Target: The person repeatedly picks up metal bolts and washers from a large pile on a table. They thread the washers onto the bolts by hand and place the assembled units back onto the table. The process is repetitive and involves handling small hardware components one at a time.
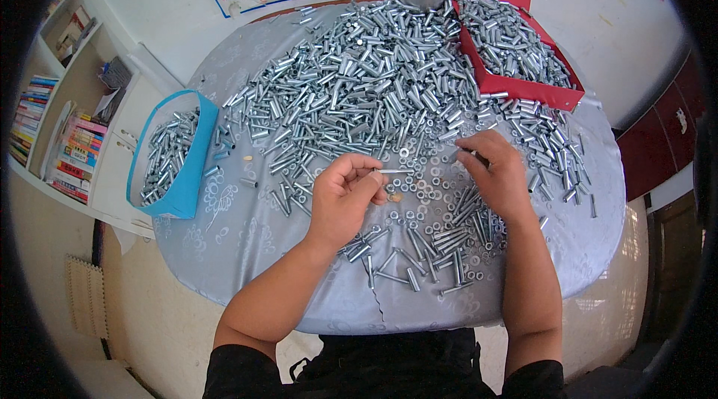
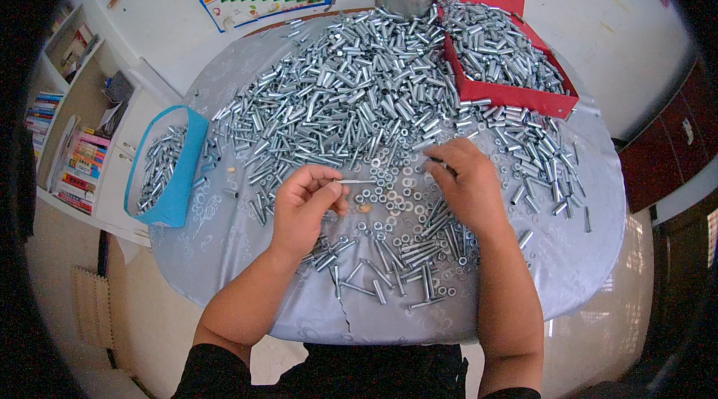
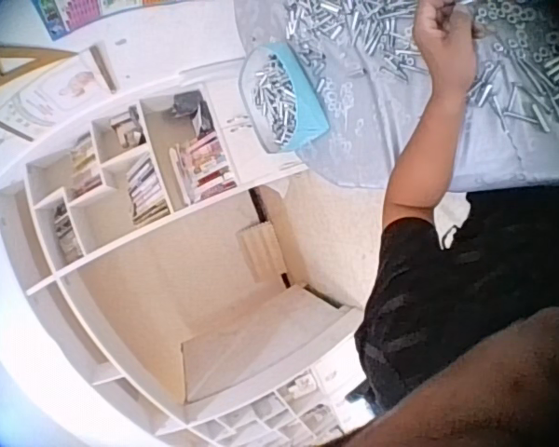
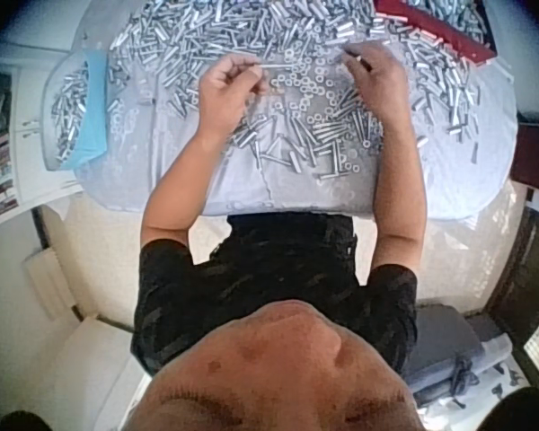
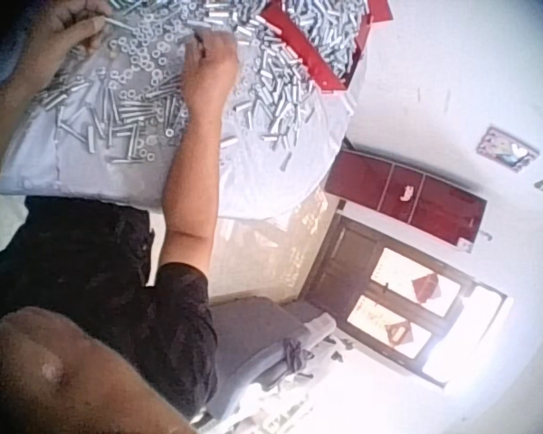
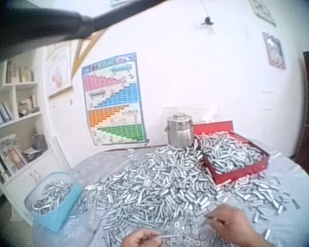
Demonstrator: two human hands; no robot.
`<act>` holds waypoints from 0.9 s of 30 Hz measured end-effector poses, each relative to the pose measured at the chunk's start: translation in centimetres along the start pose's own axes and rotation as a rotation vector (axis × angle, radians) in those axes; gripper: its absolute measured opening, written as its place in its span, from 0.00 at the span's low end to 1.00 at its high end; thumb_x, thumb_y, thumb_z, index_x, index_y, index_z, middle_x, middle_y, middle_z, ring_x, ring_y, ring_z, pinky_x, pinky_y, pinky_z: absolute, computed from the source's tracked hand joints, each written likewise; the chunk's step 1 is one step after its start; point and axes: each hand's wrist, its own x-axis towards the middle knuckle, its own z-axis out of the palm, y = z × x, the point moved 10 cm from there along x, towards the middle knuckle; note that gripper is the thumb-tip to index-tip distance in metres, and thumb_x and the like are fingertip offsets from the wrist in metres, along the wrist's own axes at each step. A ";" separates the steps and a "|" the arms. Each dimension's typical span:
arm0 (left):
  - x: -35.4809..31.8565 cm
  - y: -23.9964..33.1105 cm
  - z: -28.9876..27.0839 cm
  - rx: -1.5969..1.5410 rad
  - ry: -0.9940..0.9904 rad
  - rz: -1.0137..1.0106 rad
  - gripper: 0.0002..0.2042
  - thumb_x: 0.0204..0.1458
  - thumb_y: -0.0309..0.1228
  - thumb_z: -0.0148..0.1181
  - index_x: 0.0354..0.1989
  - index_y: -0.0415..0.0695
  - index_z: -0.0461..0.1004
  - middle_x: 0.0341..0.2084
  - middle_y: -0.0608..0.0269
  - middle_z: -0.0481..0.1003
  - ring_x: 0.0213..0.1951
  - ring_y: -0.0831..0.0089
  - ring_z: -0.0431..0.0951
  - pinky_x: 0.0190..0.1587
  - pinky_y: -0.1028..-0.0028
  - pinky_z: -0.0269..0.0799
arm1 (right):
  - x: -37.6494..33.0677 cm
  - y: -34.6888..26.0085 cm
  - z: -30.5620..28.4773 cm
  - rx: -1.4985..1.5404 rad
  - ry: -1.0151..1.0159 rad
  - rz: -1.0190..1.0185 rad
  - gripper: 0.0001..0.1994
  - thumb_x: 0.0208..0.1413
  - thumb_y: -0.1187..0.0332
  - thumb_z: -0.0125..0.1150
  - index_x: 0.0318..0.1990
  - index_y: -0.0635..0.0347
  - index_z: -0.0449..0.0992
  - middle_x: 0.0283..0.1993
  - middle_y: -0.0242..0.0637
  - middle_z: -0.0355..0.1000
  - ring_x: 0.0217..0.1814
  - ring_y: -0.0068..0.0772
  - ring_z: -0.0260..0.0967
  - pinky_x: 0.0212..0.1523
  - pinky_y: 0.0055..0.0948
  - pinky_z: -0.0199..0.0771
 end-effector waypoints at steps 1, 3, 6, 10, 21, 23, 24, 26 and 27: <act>0.0 0.0 0.0 0.002 -0.001 0.000 0.06 0.56 0.21 0.53 0.41 0.36 0.72 0.30 0.58 0.78 0.27 0.76 0.76 0.31 0.76 0.74 | -0.1 0.1 0.4 -0.014 -0.020 -0.029 0.09 0.47 0.74 0.65 0.38 0.63 0.79 0.34 0.44 0.73 0.36 0.44 0.72 0.38 0.34 0.71; 0.0 0.0 0.1 0.005 -0.002 -0.002 0.06 0.56 0.21 0.54 0.41 0.36 0.72 0.31 0.57 0.78 0.27 0.76 0.76 0.31 0.76 0.74 | -0.5 0.8 1.1 -0.065 -0.084 0.012 0.10 0.48 0.74 0.65 0.39 0.63 0.79 0.34 0.44 0.74 0.36 0.45 0.73 0.39 0.34 0.72; 0.0 -0.2 -0.1 0.009 0.003 -0.015 0.07 0.56 0.21 0.54 0.42 0.36 0.73 0.32 0.57 0.78 0.28 0.76 0.77 0.32 0.75 0.75 | -0.5 1.3 0.7 0.029 -0.046 0.116 0.11 0.49 0.74 0.65 0.41 0.63 0.79 0.34 0.43 0.75 0.35 0.41 0.74 0.39 0.32 0.72; 0.1 -0.5 -0.1 -0.014 0.012 -0.058 0.07 0.56 0.22 0.55 0.43 0.37 0.73 0.33 0.56 0.79 0.28 0.76 0.77 0.32 0.75 0.76 | -1.1 2.2 1.5 0.397 -0.074 0.367 0.11 0.51 0.74 0.65 0.43 0.63 0.79 0.34 0.40 0.77 0.34 0.31 0.74 0.38 0.27 0.72; 0.2 -0.5 -0.4 -0.051 0.033 -0.061 0.08 0.56 0.23 0.55 0.43 0.37 0.73 0.34 0.57 0.79 0.30 0.75 0.78 0.33 0.74 0.77 | -0.3 -0.3 -1.1 0.140 0.108 0.126 0.09 0.49 0.77 0.64 0.40 0.63 0.79 0.33 0.41 0.74 0.32 0.34 0.72 0.35 0.28 0.71; 0.2 -0.6 -0.5 -0.048 0.030 -0.060 0.08 0.56 0.23 0.55 0.43 0.37 0.73 0.34 0.57 0.79 0.29 0.75 0.78 0.33 0.74 0.76 | -0.2 -0.4 -1.2 0.065 0.102 0.100 0.09 0.48 0.76 0.63 0.38 0.63 0.79 0.32 0.42 0.73 0.32 0.38 0.71 0.35 0.30 0.71; 0.2 -0.6 -0.5 -0.051 0.031 -0.062 0.08 0.56 0.23 0.55 0.43 0.37 0.73 0.34 0.57 0.79 0.29 0.75 0.78 0.33 0.74 0.76 | -0.2 -0.3 -1.1 0.052 0.085 0.111 0.09 0.47 0.76 0.63 0.38 0.63 0.79 0.31 0.43 0.73 0.32 0.40 0.71 0.35 0.30 0.71; 0.2 -0.6 -0.6 -0.059 0.033 -0.064 0.08 0.56 0.23 0.55 0.43 0.37 0.73 0.33 0.57 0.79 0.29 0.75 0.78 0.34 0.74 0.76 | -0.2 -0.3 -0.5 -0.014 0.019 0.082 0.09 0.47 0.75 0.63 0.37 0.64 0.79 0.31 0.44 0.72 0.33 0.42 0.71 0.35 0.31 0.72; 0.2 -0.6 -0.6 -0.061 0.033 -0.062 0.08 0.56 0.23 0.55 0.43 0.37 0.73 0.33 0.57 0.79 0.29 0.75 0.78 0.33 0.74 0.76 | -0.3 -0.2 0.0 -0.067 -0.029 0.042 0.09 0.47 0.75 0.63 0.37 0.64 0.79 0.31 0.44 0.72 0.33 0.42 0.72 0.35 0.31 0.72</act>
